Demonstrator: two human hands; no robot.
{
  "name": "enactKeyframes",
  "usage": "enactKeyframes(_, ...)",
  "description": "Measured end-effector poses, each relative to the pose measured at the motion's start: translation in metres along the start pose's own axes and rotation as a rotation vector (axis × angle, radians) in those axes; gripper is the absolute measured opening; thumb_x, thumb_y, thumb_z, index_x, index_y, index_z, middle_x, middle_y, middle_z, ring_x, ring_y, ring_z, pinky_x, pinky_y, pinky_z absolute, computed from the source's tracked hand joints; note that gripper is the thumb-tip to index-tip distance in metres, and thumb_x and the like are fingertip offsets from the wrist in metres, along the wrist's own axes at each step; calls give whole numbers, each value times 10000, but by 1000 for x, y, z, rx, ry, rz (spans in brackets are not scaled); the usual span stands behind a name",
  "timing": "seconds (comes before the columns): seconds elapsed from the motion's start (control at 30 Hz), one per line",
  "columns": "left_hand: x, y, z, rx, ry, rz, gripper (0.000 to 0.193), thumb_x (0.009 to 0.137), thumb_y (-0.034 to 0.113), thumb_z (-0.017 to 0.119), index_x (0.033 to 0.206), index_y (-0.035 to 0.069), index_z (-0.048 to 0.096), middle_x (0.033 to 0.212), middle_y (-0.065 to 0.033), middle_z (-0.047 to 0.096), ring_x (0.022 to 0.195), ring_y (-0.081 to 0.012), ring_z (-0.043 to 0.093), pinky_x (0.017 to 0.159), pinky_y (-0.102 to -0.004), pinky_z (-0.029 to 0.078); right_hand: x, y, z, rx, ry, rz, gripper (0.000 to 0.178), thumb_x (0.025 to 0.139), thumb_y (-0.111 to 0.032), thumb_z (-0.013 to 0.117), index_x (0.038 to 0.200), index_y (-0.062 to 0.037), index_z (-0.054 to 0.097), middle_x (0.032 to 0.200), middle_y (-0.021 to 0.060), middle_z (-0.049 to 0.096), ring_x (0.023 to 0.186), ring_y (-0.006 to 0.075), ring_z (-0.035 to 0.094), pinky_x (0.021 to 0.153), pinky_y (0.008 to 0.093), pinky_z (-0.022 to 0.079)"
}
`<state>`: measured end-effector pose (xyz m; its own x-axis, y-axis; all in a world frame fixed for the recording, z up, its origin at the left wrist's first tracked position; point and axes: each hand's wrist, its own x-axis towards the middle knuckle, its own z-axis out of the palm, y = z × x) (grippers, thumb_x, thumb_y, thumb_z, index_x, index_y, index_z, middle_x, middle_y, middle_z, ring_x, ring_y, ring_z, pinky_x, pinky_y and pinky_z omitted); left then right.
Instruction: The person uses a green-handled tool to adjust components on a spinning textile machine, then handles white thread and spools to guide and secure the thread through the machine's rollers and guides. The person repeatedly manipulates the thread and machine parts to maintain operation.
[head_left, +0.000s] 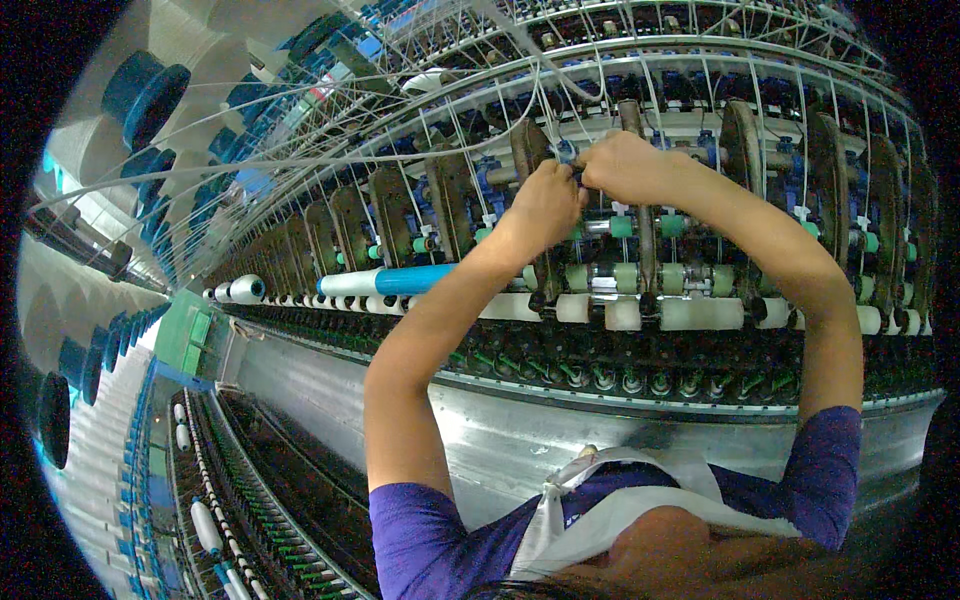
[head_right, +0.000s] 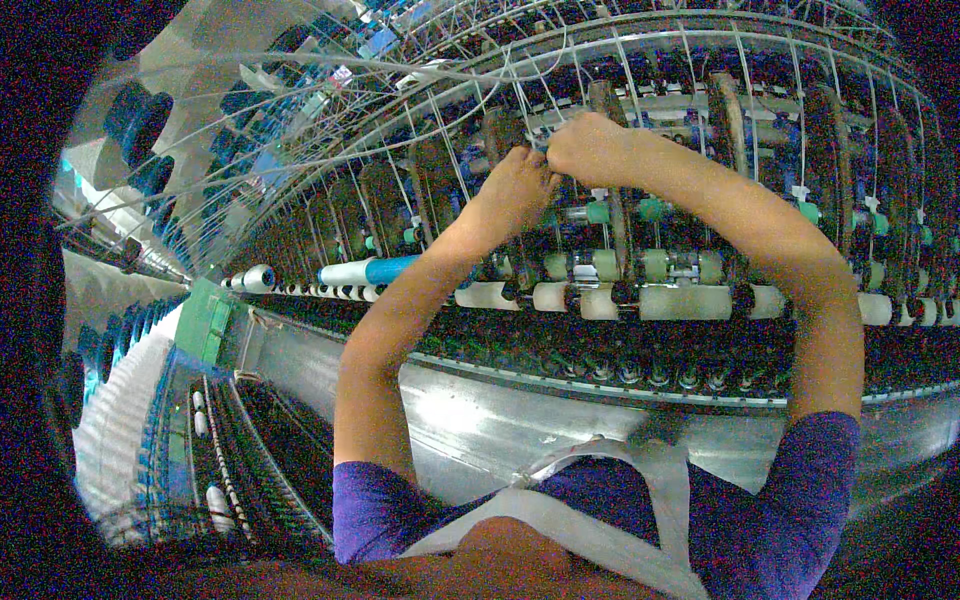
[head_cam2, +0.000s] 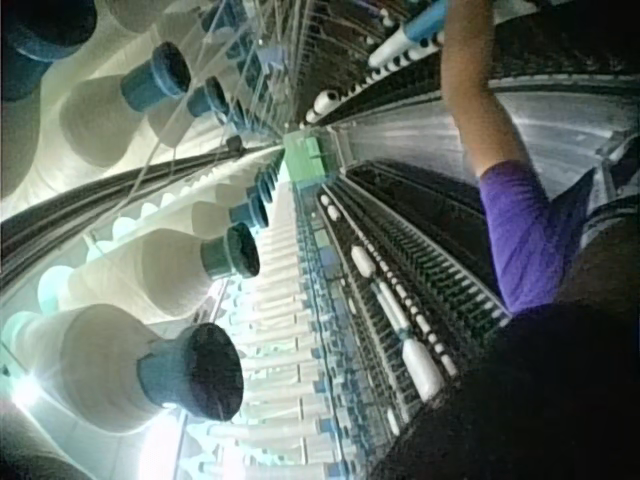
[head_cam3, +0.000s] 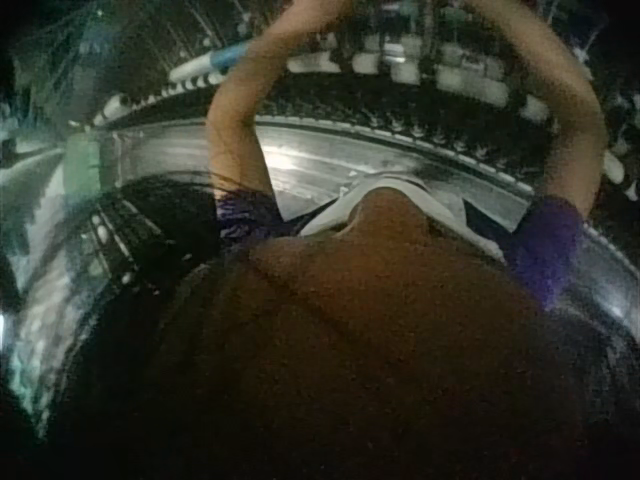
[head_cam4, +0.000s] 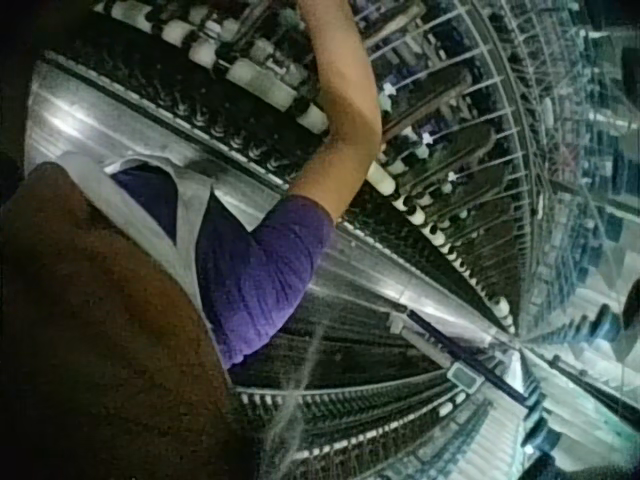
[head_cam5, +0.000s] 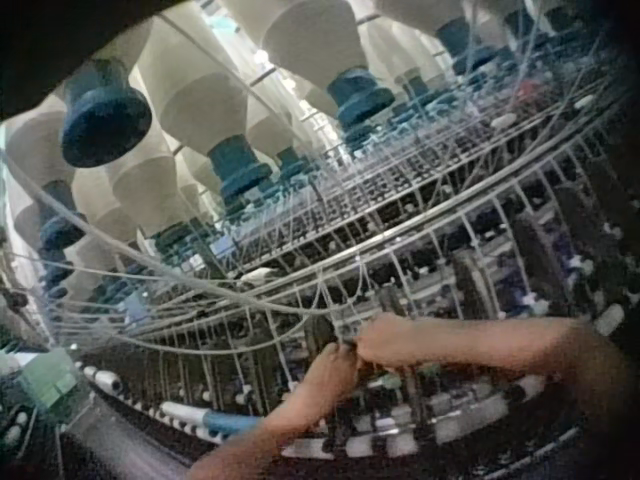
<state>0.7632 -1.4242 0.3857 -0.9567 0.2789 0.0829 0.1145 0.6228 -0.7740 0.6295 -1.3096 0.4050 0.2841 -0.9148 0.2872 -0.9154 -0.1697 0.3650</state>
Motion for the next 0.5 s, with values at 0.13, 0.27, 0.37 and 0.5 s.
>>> enactKeyframes(0.13,-28,19,-32,-89,-122,-91,125,775,180,522,808,100,613,764,-38,607,827,-203,531,713,-332,361,18,0,-4,29,-114,29,115,679,-57,588,761,-9,652,761,170,648,711,304,649,580,409,527)
enactKeyframes(0.27,-71,23,-56,-288,66,-296,61,719,127,582,735,73,557,702,-89,554,764,-247,529,654,-369,400,35,-1,-5,76,-157,110,131,704,-72,563,773,2,648,782,171,649,729,316,647,609,418,532)
enactKeyframes(0.37,-102,23,-67,-394,143,-455,70,722,95,596,752,61,542,688,-102,523,731,-267,514,624,-370,406,45,1,-1,61,-159,69,142,722,-89,548,772,3,645,783,168,648,728,323,644,607,426,531)
enactKeyframes(0.5,-135,24,-70,-615,261,-649,90,762,91,609,740,55,530,680,-95,492,683,-283,473,590,-386,383,52,1,9,56,-165,31,151,729,-100,544,773,7,640,788,168,646,739,327,642,602,428,529)
